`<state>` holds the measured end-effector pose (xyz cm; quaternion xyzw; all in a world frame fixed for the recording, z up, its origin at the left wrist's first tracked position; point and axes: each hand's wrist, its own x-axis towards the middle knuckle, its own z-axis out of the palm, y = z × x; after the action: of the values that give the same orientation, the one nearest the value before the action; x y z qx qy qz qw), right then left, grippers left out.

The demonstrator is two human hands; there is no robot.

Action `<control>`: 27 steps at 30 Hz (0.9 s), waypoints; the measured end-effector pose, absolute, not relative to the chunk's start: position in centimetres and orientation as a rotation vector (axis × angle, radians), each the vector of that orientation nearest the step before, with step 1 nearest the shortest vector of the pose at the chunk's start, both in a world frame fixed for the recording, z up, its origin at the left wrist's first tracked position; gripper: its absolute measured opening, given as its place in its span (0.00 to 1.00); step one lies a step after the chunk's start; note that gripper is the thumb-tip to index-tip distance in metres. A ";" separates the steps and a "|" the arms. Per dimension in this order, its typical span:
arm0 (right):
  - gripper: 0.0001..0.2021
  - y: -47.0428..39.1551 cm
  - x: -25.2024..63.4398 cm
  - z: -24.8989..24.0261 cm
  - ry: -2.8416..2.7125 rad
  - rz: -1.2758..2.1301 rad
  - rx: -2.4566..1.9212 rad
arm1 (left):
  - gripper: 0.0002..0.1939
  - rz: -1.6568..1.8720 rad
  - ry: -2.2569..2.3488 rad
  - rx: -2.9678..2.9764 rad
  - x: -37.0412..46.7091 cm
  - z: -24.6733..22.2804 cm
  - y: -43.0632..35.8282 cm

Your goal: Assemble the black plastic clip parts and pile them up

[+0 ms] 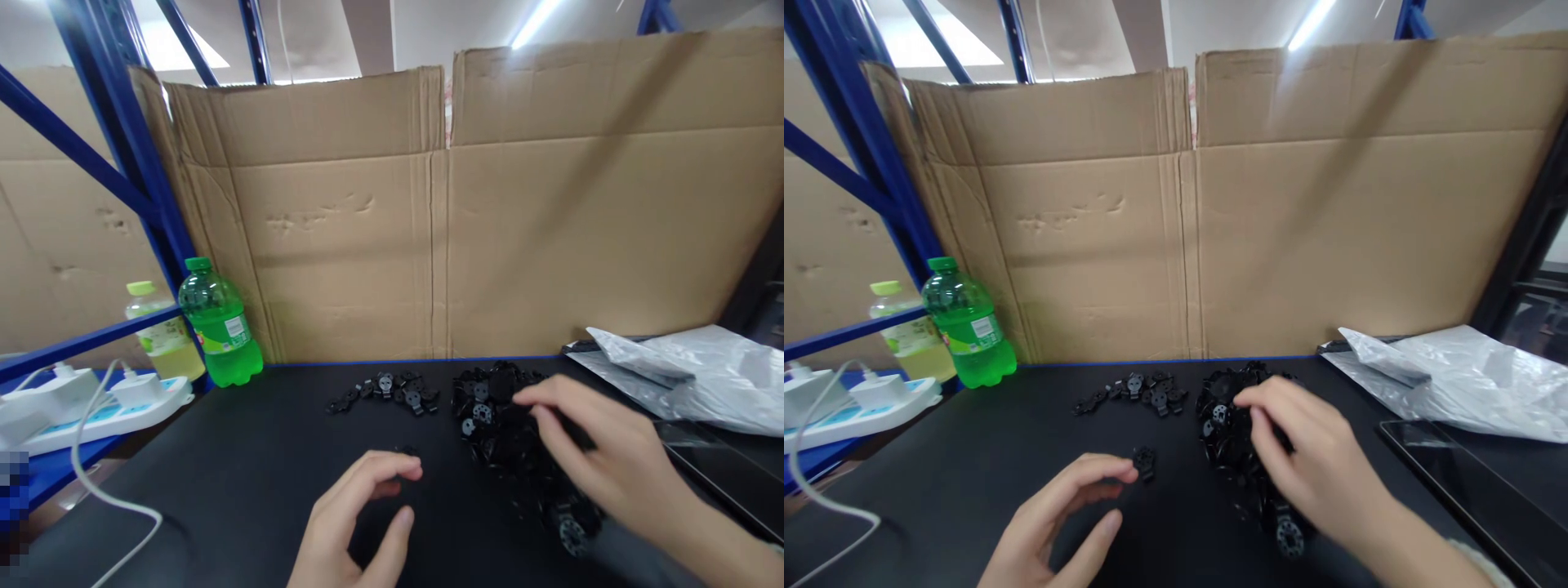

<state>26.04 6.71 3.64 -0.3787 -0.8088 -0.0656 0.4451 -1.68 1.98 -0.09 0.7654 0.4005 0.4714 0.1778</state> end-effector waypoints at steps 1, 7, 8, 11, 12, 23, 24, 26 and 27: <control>0.10 7.3 26.6 3.8 -1.973 -0.194 -0.972 | 0.20 1.309 1.201 2.230 -1.9 -0.1 2.4; 0.10 6.8 26.4 4.0 -1.941 -0.026 -1.045 | 0.27 0.930 1.418 2.438 -2.9 -0.9 5.0; 0.11 6.1 25.8 3.8 -1.950 0.053 -1.036 | 0.27 0.867 1.398 2.462 -2.9 -0.9 5.1; 0.12 3.8 23.7 3.1 -2.012 0.284 -0.974 | 0.24 0.736 1.345 2.505 -2.7 -0.8 5.3; 0.12 3.2 23.0 2.9 -2.040 0.361 -0.944 | 0.21 0.725 1.330 2.509 -2.6 -0.7 5.2; 0.12 2.1 20.0 -0.3 -1.921 1.372 -1.099 | 0.15 0.861 1.067 2.269 -1.1 -0.5 3.1; 0.12 2.2 20.1 -0.5 -1.857 1.416 -1.114 | 0.16 0.860 1.095 2.259 -1.0 -0.5 3.0; 0.13 2.4 20.2 -0.8 -1.741 1.503 -1.128 | 0.18 0.839 1.131 2.278 -0.9 -0.4 2.8; 0.13 2.5 20.2 -0.9 -1.687 1.549 -1.130 | 0.18 0.836 1.137 2.288 -0.9 -0.3 2.8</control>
<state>20.16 2.54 -0.89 -0.4234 -0.6324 0.5804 0.2897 -0.85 2.76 -0.28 0.8292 0.4123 0.3030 0.2248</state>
